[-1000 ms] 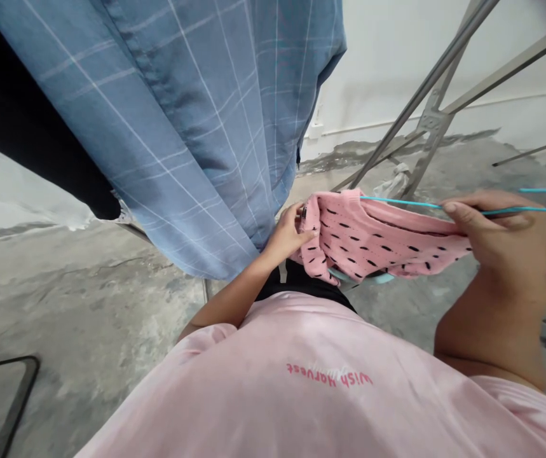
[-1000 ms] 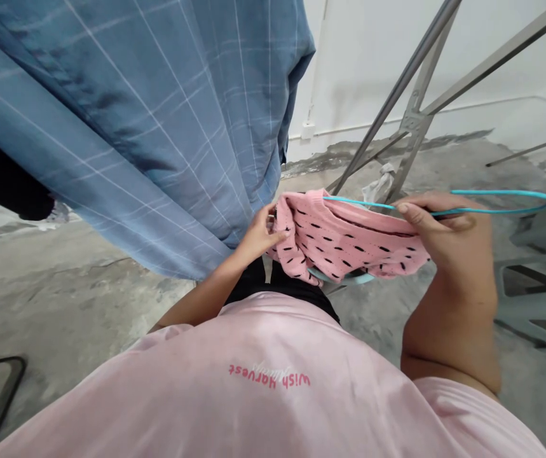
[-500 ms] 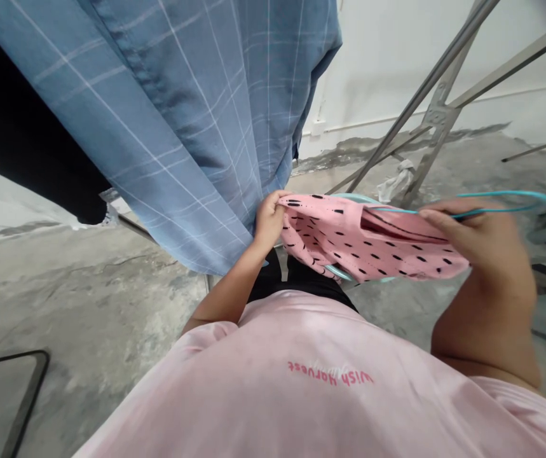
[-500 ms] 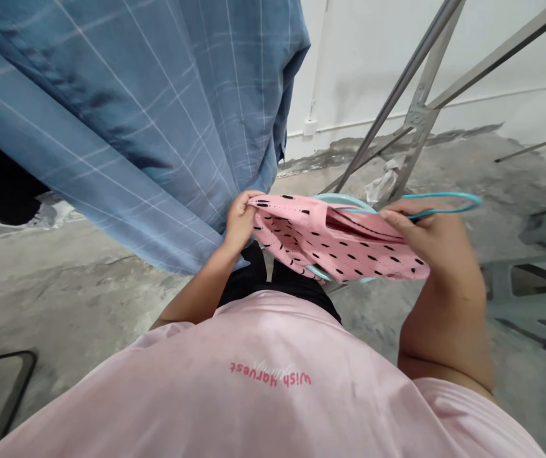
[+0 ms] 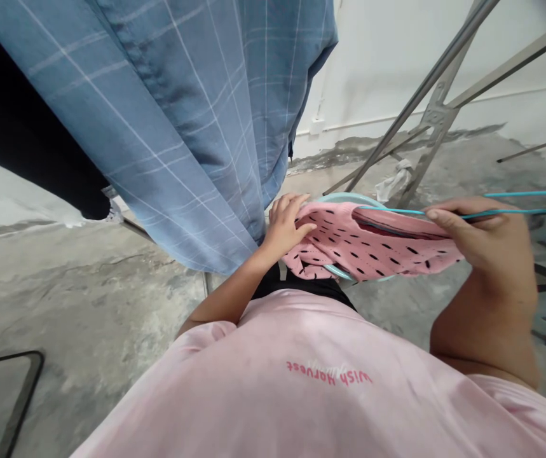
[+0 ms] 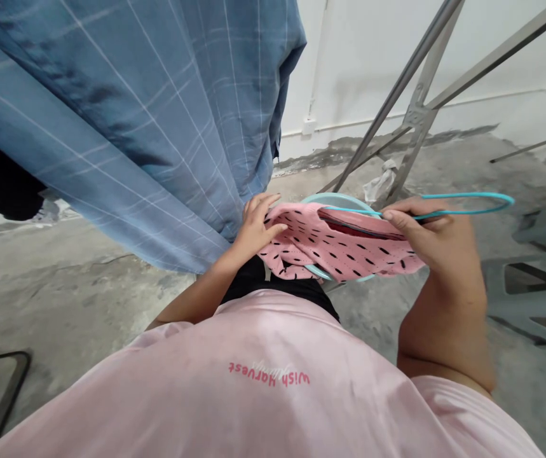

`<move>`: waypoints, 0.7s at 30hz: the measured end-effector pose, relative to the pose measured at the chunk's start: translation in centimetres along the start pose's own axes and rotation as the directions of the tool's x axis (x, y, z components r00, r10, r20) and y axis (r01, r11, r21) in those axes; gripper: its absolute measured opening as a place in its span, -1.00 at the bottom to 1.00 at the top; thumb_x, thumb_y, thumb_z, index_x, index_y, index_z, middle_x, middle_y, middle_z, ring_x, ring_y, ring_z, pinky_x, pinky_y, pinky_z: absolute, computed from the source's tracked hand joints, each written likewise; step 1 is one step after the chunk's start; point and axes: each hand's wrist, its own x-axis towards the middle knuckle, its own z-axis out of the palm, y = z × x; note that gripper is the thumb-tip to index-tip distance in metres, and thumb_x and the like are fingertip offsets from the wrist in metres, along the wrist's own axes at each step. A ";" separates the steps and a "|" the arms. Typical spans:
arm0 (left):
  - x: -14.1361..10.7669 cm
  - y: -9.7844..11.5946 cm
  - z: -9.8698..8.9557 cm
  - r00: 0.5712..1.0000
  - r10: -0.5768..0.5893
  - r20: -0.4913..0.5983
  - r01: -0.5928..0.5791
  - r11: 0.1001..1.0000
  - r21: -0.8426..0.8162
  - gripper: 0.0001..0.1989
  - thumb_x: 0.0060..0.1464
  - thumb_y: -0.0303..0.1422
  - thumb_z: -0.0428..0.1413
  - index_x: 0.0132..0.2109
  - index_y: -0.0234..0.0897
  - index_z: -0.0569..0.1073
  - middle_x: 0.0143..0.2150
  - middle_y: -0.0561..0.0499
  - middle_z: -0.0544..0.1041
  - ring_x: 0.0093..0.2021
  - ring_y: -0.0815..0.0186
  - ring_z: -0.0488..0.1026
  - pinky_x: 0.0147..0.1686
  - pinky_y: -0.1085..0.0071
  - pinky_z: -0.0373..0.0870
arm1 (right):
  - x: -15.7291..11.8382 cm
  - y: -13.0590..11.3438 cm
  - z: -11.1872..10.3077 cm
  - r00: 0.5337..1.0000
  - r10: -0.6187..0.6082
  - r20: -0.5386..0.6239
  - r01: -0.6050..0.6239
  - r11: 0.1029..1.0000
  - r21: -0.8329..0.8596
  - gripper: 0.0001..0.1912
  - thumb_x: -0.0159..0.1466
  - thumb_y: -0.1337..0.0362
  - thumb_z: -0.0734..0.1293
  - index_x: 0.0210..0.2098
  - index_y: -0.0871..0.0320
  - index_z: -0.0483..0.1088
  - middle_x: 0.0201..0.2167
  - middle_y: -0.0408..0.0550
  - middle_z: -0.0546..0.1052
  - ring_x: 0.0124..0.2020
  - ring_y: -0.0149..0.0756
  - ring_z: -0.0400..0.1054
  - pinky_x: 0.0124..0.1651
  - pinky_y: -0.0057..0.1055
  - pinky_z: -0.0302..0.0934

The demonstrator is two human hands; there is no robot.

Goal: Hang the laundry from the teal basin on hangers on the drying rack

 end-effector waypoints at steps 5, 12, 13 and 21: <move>-0.4 1.7 -0.2 0.959 0.145 0.244 -0.167 0.983 0.073 -0.68 0.17 -0.49 0.02 0.01 -0.17 0.52 -0.10 -0.04 0.57 -0.02 0.17 0.45 0.01 0.22 0.28 | -0.6 -1.7 2.0 0.984 -0.081 0.159 0.073 0.996 0.058 -0.75 0.15 0.08 0.39 -0.39 0.15 0.55 -0.45 -0.08 0.55 -0.41 -0.35 0.41 -0.35 -0.45 0.26; -0.7 0.3 -2.0 0.988 0.141 -0.055 -0.138 0.988 0.065 -0.69 0.13 -0.55 -0.06 -0.17 -0.20 0.54 -0.27 0.00 0.54 -0.20 0.22 0.44 -0.15 0.31 0.28 | -0.4 -0.3 0.6 0.959 -0.284 -0.001 0.279 0.942 -0.187 -0.64 0.25 -0.01 0.35 -0.10 0.08 0.52 -0.13 0.01 0.58 -0.16 -0.22 0.46 -0.08 -0.29 0.32; -0.6 0.2 -2.5 0.986 0.135 -0.103 -0.129 0.990 0.056 -0.70 0.14 -0.54 -0.06 -0.19 -0.21 0.54 -0.29 0.00 0.54 -0.21 0.23 0.44 -0.15 0.31 0.28 | -0.2 0.3 -0.1 0.955 -0.297 0.013 0.292 0.928 -0.229 -0.63 0.27 -0.03 0.32 -0.10 0.08 0.53 -0.17 0.02 0.58 -0.18 -0.21 0.46 -0.08 -0.28 0.32; 0.2 0.0 -4.3 0.979 0.025 -0.201 -0.046 0.994 -0.104 -0.73 0.09 -0.56 -0.07 -0.24 -0.22 0.49 -0.27 0.01 0.56 -0.20 0.26 0.46 -0.15 0.35 0.31 | -0.7 0.4 -4.2 0.791 -0.158 0.591 0.213 0.977 -0.025 -0.67 0.22 -0.03 0.35 -0.26 0.09 0.53 -0.31 -0.04 0.57 -0.36 -0.30 0.44 -0.30 -0.44 0.34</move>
